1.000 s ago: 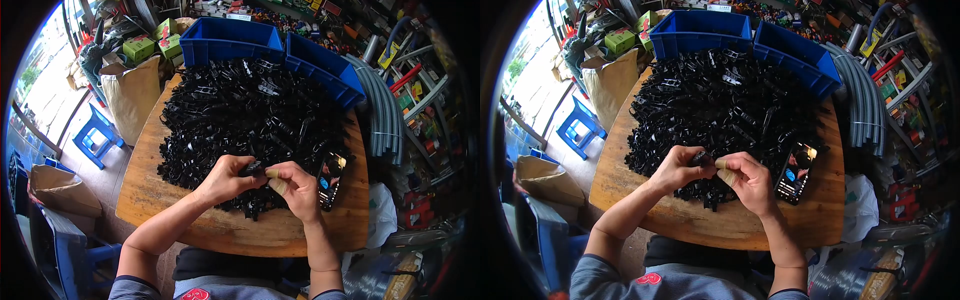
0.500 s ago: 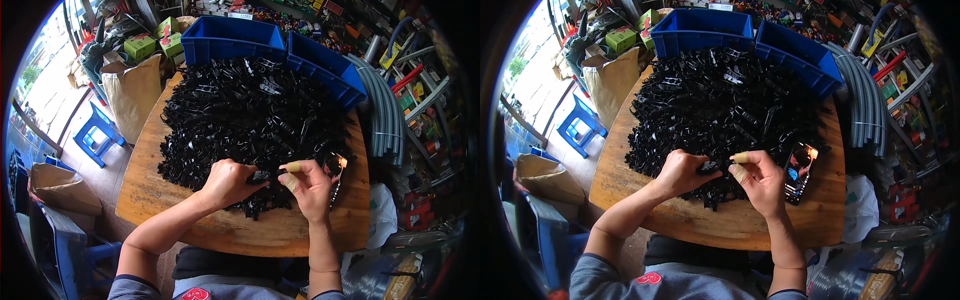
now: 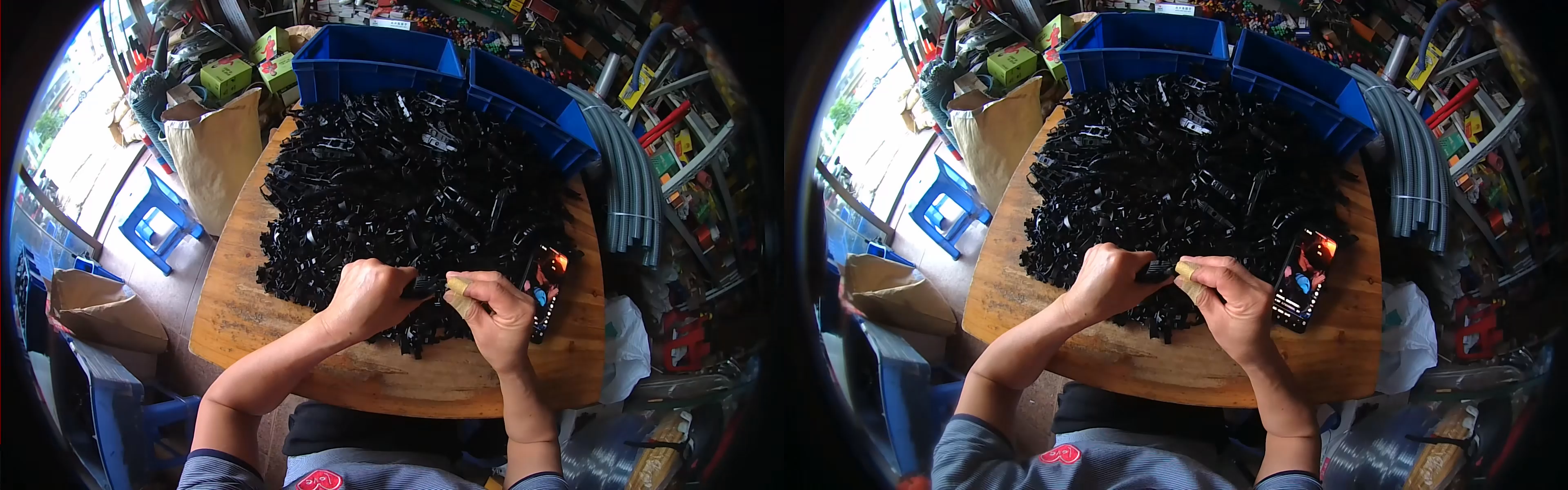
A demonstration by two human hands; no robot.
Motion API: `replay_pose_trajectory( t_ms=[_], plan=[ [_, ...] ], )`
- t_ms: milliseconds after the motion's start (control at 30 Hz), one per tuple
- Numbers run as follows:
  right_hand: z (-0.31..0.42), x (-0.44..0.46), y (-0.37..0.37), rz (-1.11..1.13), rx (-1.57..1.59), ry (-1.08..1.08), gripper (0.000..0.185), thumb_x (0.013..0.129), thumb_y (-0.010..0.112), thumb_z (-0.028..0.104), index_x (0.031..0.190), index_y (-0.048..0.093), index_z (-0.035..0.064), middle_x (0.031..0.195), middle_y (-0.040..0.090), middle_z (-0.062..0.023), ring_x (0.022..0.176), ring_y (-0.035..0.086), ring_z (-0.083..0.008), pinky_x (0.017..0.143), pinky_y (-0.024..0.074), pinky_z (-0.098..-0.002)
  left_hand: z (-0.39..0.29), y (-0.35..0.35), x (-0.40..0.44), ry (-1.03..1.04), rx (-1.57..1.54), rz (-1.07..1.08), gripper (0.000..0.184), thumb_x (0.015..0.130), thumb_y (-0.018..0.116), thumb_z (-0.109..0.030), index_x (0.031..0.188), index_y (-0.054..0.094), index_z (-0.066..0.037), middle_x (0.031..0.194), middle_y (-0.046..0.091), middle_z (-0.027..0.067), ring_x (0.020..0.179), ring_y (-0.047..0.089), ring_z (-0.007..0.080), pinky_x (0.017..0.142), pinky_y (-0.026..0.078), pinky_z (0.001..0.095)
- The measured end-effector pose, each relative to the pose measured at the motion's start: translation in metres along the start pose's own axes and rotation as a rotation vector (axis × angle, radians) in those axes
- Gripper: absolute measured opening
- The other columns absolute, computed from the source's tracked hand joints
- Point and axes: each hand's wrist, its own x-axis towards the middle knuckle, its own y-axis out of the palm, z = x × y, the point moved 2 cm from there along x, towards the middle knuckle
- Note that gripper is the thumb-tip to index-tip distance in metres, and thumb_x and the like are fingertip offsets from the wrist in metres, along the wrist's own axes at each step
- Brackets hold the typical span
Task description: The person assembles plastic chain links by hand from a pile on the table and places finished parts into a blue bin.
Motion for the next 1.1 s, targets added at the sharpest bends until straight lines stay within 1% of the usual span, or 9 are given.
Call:
replay_pose_trajectory(
  t_ms=[267,367,433,467,600,700,867,1000,1100],
  plan=[
    [-0.001,0.0,0.001,-0.01,-0.021,-0.009,0.017,0.074,0.073,-0.006,0.086,0.063,0.0003,0.096,0.067,-0.012,0.085,0.067,-0.0165,0.072,0.0579,-0.0248,0.002,0.002,-0.001,0.014,0.033,-0.001,0.034,0.076,0.073,-0.034,0.063,0.059,-0.007,0.047,0.053,0.0112,0.049,0.058,0.0318,0.047,0.046,0.0371],
    [0.001,0.001,0.0,0.034,-0.058,0.006,0.018,0.076,0.072,-0.003,0.093,0.065,-0.0005,0.093,0.067,-0.0112,0.079,0.066,-0.0147,0.065,0.0552,-0.0243,0.003,0.001,-0.001,0.051,0.06,-0.004,0.032,0.075,0.073,-0.033,0.063,0.058,-0.007,0.049,0.053,0.0105,0.05,0.059,0.0308,0.047,0.047,0.0368],
    [0.001,0.001,-0.002,0.144,-0.001,0.131,0.021,0.078,0.07,0.0,0.099,0.065,-0.0011,0.089,0.066,-0.0111,0.074,0.064,-0.0147,0.061,0.0519,-0.0261,0.002,-0.002,0.0,0.122,0.057,-0.002,0.031,0.074,0.074,-0.033,0.064,0.058,-0.008,0.05,0.054,0.0099,0.051,0.059,0.0302,0.047,0.047,0.0366],
    [0.001,0.001,-0.003,0.192,0.023,0.198,0.024,0.079,0.07,0.001,0.102,0.065,-0.0014,0.087,0.065,-0.0111,0.071,0.063,-0.0147,0.059,0.0503,-0.0271,0.001,-0.005,-0.001,0.087,0.043,0.066,0.021,0.068,0.073,-0.025,0.071,0.059,-0.009,0.053,0.057,0.0108,0.055,0.061,0.0311,0.051,0.048,0.0405],
    [0.005,-0.002,-0.003,0.241,-0.023,0.108,0.029,0.08,0.07,0.008,0.106,0.064,-0.002,0.082,0.062,-0.0126,0.065,0.06,-0.0214,0.057,0.0475,-0.0301,-0.001,-0.008,-0.002,0.187,0.089,0.069,0.024,0.066,0.072,-0.025,0.069,0.054,-0.01,0.053,0.056,0.0085,0.051,0.06,0.0292,0.047,0.046,0.0391],
    [0.003,0.002,-0.009,0.315,-0.023,0.076,0.029,0.08,0.069,0.011,0.105,0.064,-0.0022,0.082,0.062,-0.0124,0.065,0.06,-0.0216,0.057,0.0474,-0.0302,-0.007,-0.007,-0.008,0.165,0.111,0.082,0.023,0.06,0.074,-0.017,0.07,0.055,-0.009,0.056,0.056,0.0075,0.053,0.06,0.0263,0.048,0.045,0.0365],
    [0.005,-0.002,-0.011,0.327,-0.034,0.089,0.027,0.082,0.069,0.013,0.104,0.064,-0.0028,0.081,0.062,-0.0118,0.064,0.059,-0.0183,0.057,0.0466,-0.0293,-0.012,-0.004,-0.011,0.168,0.093,0.068,0.018,0.067,0.069,-0.021,0.072,0.056,-0.011,0.051,0.055,0.0087,0.05,0.06,0.0294,0.047,0.046,0.0408],
    [0.01,0.004,-0.006,0.278,-0.044,0.048,0.027,0.084,0.067,0.012,0.106,0.063,-0.0028,0.077,0.059,-0.0118,0.061,0.057,-0.0204,0.056,0.0454,-0.0306,-0.014,-0.01,-0.01,0.114,0.096,0.011,0.017,0.068,0.069,-0.023,0.072,0.058,-0.011,0.052,0.057,0.0104,0.051,0.061,0.0294,0.048,0.048,0.0397],
    [-0.003,-0.001,0.004,0.296,-0.088,0.095,0.045,0.082,0.069,0.018,0.121,0.056,-0.0007,0.09,0.059,-0.0135,0.069,0.058,-0.0204,0.063,0.048,-0.031,-0.004,-0.007,0.001,-0.008,0.051,0.109,0.029,0.073,0.072,-0.033,0.08,0.064,-0.006,0.057,0.06,0.012,0.056,0.062,0.0319,0.053,0.049,0.0394]
  ],
)
